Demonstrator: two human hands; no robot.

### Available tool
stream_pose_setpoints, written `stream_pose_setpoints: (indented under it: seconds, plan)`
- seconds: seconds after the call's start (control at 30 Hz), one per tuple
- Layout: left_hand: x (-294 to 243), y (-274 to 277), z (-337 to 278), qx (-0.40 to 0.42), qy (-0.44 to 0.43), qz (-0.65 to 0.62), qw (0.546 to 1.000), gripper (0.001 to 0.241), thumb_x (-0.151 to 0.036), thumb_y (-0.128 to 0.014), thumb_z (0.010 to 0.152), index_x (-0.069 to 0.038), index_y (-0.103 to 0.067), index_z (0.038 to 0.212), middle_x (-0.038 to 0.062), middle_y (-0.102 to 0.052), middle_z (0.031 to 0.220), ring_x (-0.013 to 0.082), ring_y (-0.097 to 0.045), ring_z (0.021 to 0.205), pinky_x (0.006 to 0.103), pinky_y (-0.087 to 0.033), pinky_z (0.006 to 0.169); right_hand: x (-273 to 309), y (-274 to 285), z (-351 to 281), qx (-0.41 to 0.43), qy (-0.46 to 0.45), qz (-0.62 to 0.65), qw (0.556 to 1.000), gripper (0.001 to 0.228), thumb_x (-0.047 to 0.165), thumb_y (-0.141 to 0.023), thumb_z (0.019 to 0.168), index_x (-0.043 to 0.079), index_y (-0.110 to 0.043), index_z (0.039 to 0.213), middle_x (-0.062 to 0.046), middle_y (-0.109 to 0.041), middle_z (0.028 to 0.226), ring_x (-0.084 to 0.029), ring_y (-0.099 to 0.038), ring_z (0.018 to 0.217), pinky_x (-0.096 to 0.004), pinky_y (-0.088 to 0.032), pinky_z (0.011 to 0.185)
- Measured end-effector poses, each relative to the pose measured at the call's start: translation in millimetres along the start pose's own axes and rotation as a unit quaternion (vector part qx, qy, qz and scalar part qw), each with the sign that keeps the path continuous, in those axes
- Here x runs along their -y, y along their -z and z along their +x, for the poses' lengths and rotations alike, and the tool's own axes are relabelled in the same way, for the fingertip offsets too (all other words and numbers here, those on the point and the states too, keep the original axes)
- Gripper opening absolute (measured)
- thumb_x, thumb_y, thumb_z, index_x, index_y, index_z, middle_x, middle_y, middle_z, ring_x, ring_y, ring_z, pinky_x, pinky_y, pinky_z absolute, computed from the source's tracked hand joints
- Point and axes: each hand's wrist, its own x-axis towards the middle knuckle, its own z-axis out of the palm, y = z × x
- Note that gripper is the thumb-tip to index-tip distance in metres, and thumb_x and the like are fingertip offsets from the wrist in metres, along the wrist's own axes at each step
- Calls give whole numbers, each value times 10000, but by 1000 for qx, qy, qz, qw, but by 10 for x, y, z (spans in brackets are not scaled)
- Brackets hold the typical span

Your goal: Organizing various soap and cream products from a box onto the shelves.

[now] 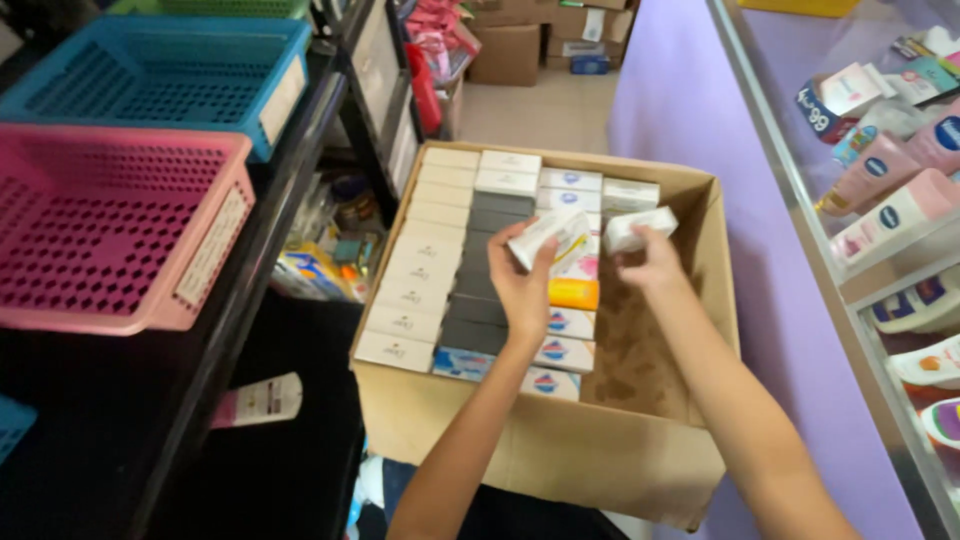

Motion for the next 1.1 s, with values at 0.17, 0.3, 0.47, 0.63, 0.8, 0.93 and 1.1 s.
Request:
stream_pose_setpoints:
  seconds: [0.17, 0.3, 0.47, 0.63, 0.8, 0.93, 1.1]
  plan:
    - [53, -140, 1, 23, -5, 7, 1000, 408, 13, -721, 937, -14, -501, 1279, 149, -622, 1324, 208, -603, 1216, 347, -501, 1076, -358, 413, 1146, 29, -10, -6, 1000, 197, 218, -753, 894, 155, -660, 1055, -66, -691, 991, -251, -656, 990, -420, -571, 837]
    - [154, -122, 38, 39, 2, 6, 999, 431, 8, -732, 922, -28, -500, 1283, 133, -622, 1304, 201, -601, 1201, 340, -504, 1060, -517, 599, 1880, 93, 97, -39, 990, 225, 63, -692, 891, 85, -711, 1114, -100, -762, 1064, -250, -736, 1021, -380, -607, 860]
    - [352, -129, 90, 58, 9, 31, 998, 429, -3, -740, 913, -39, -508, 1272, 100, -621, 1245, 181, -595, 1167, 321, -499, 1037, -257, 39, 282, 2, 83, -249, 965, 150, 99, -642, 932, 119, -695, 1071, -66, -718, 886, -214, -686, 780, -398, -565, 644]
    - [901, -196, 274, 66, -17, 102, 992, 419, -22, -795, 865, -31, -562, 1213, 103, -634, 1149, 179, -600, 1090, 314, -496, 987, 411, -109, -476, 61, 172, -258, 949, 343, 376, -624, 1082, 39, -659, 1027, -71, -675, 766, -159, -577, 578, -323, -442, 482]
    - [1147, -504, 367, 94, 32, 90, 991, 404, -87, -821, 858, -34, -593, 1188, 119, -664, 1150, 166, -608, 1068, 303, -508, 967, 826, -486, -1731, 271, 183, -398, 857, 435, 300, -721, 932, 90, -651, 1307, -4, -681, 1116, -71, -597, 860, -259, -482, 704]
    - [1234, -615, 319, 113, 61, 88, 988, 384, -97, -808, 871, -25, -616, 1195, 128, -702, 1173, 175, -628, 1064, 308, -517, 958, 885, -481, -1875, 272, 224, -516, 781, 566, 157, -807, 789, 85, -614, 1316, -26, -692, 1210, -104, -663, 1046, -295, -544, 893]
    - [1379, -513, 346, 82, 62, 176, 979, 373, -43, -713, 873, -14, -621, 1233, 75, -670, 1169, 203, -639, 1070, 338, -539, 860, 999, 2, -1012, 199, 329, -536, 752, 512, 112, -846, 788, 0, -644, 1245, -70, -731, 1158, -145, -691, 1047, -309, -554, 916]
